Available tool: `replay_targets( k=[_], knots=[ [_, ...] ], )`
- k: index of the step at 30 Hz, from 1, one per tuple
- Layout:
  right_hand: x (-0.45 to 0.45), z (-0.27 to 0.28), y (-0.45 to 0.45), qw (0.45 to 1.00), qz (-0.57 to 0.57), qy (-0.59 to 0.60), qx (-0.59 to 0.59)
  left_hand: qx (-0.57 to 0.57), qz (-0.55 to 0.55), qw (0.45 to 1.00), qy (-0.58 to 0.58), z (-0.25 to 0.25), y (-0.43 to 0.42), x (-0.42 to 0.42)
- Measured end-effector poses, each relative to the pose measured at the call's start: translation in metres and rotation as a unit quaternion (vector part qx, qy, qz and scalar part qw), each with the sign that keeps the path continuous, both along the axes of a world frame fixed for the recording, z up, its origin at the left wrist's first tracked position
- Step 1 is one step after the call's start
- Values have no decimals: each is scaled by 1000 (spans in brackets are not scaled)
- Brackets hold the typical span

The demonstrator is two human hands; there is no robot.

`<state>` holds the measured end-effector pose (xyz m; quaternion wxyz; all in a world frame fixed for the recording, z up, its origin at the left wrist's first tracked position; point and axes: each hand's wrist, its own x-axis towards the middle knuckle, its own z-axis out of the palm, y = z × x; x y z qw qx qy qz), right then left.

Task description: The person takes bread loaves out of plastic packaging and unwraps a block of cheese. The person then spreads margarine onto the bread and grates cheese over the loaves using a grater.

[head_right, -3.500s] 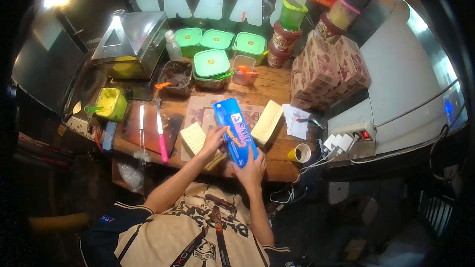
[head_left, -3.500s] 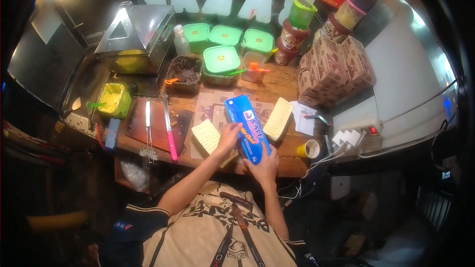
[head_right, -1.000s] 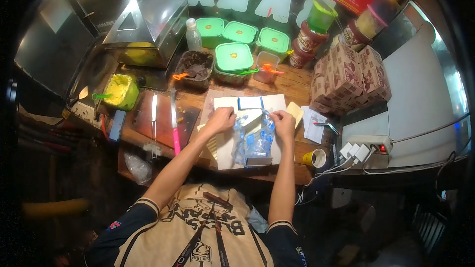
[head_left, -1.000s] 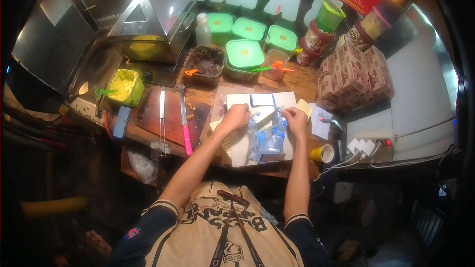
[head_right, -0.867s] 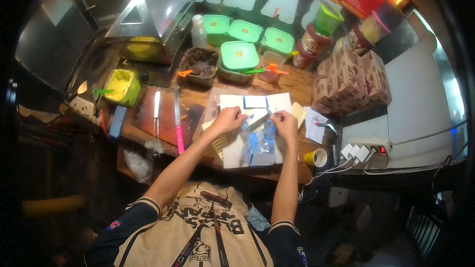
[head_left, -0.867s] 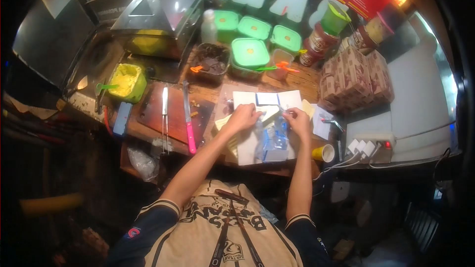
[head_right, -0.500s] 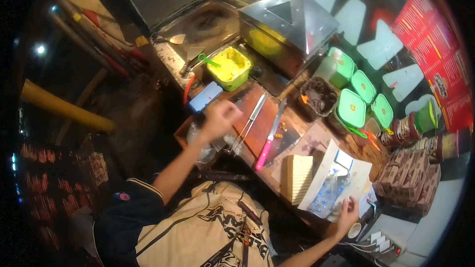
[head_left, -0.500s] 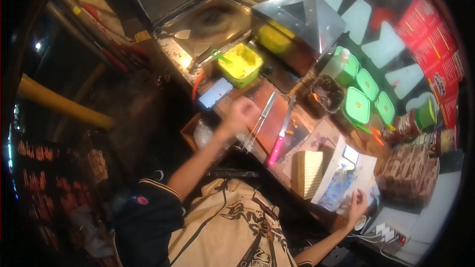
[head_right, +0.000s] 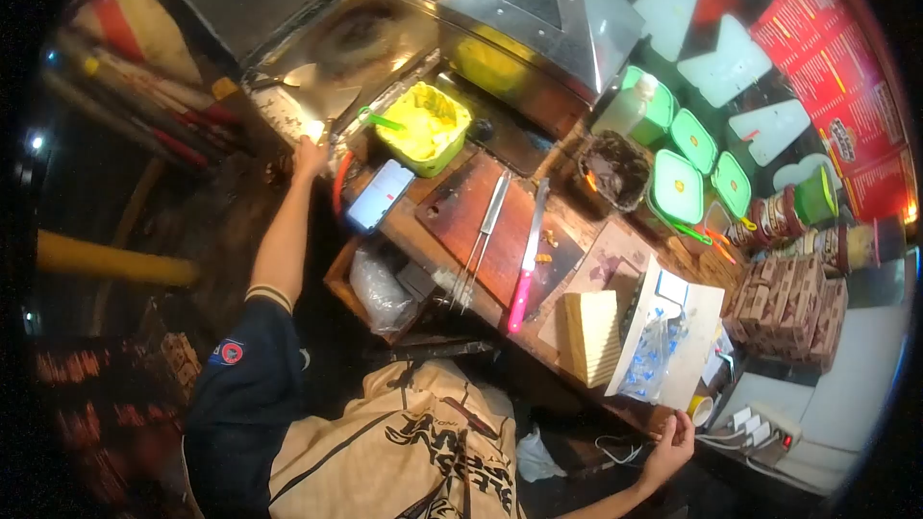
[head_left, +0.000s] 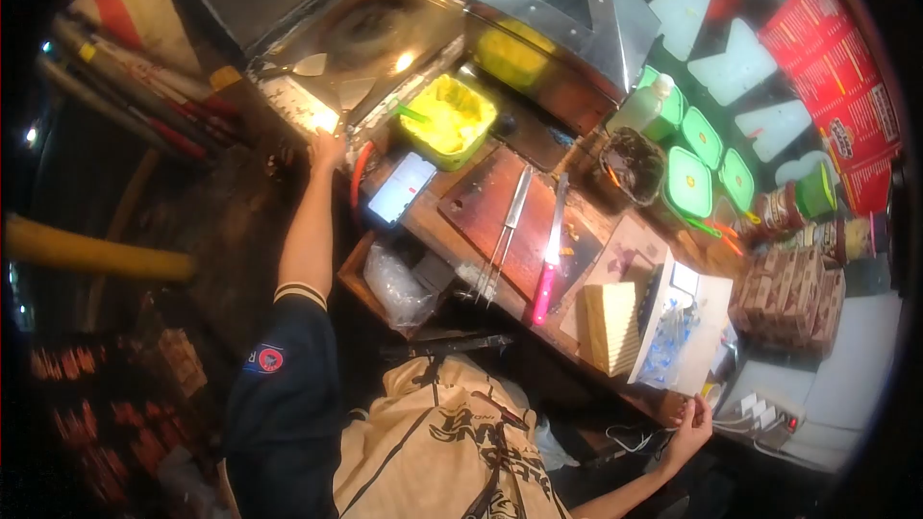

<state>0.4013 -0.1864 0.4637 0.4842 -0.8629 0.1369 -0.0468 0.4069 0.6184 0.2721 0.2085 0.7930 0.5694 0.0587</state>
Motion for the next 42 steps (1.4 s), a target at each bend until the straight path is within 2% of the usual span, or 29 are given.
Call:
replay_targets(
  k=[5,8,10,11,12,13,14,15,16,17,19,20,21,22,24,25,27,28,29,30,31,33,35,37,39,40,42],
  knots=[
    [-32,14,8,999,-32,23,-31,27,-160,980,112,9,2,12],
    [-31,22,32,998,-29,18,-44,7,-92,994,-61,-2,16,7],
    [-24,31,65,999,-4,22,-41,39,-124,990,-60,-34,52,-18],
    [-15,35,89,999,9,34,13,14,-130,988,-79,-17,42,-34],
    [-9,31,109,996,87,24,-1,-124,-72,945,-295,0,10,-50],
    [-4,28,124,992,118,30,-23,-241,0,834,-496,43,-41,-65],
    [3,37,148,984,171,34,-37,-259,-36,806,-531,69,-75,-76],
    [9,30,163,972,236,9,4,-269,-49,772,-574,117,-140,-74],
    [17,36,181,948,315,-39,-20,-300,-86,746,-588,139,-186,-74],
    [19,34,197,932,356,-25,64,-323,-121,720,-603,154,-226,-74],
    [24,38,221,901,425,-9,89,-397,-154,678,-600,179,-312,-67],
    [24,37,227,889,447,-11,98,-404,-211,668,-588,190,-355,-59],
    [25,40,231,876,458,-74,133,-423,-241,675,-554,200,-397,-55],
    [22,46,230,885,428,-61,171,-386,-308,712,-499,182,-430,-59],
    [21,48,214,908,346,-28,236,-297,-420,729,-451,206,-496,-37],
    [22,43,201,920,292,-7,263,-258,-491,708,-437,198,-519,-30],
    [37,34,156,931,238,-36,274,-345,-487,695,-400,189,-554,-15],
    [41,29,131,940,205,-14,271,-346,-557,671,-345,187,-560,-5],
    [46,32,104,953,190,-3,235,-260,-624,660,-327,202,-569,7],
    [53,28,83,952,144,-54,264,-254,-643,657,-300,201,-578,18],
    [61,24,53,964,148,-54,215,-247,-660,655,-273,196,-586,30],
    [77,46,6,985,141,6,96,-180,-625,718,-248,174,-606,65],
    [98,51,-32,980,180,-25,-76,-123,-582,780,-195,153,-626,104],
    [123,51,-59,921,262,-141,-250,-100,-547,823,-113,142,-641,131],
    [146,61,-69,893,309,-95,-315,-104,-522,846,-25,136,-650,144],
    [157,66,-71,875,331,-72,-345,-137,-531,836,1,134,-647,147],
    [181,74,-73,853,368,-38,-369,-177,-503,846,-15,125,-640,146]
  ],
)
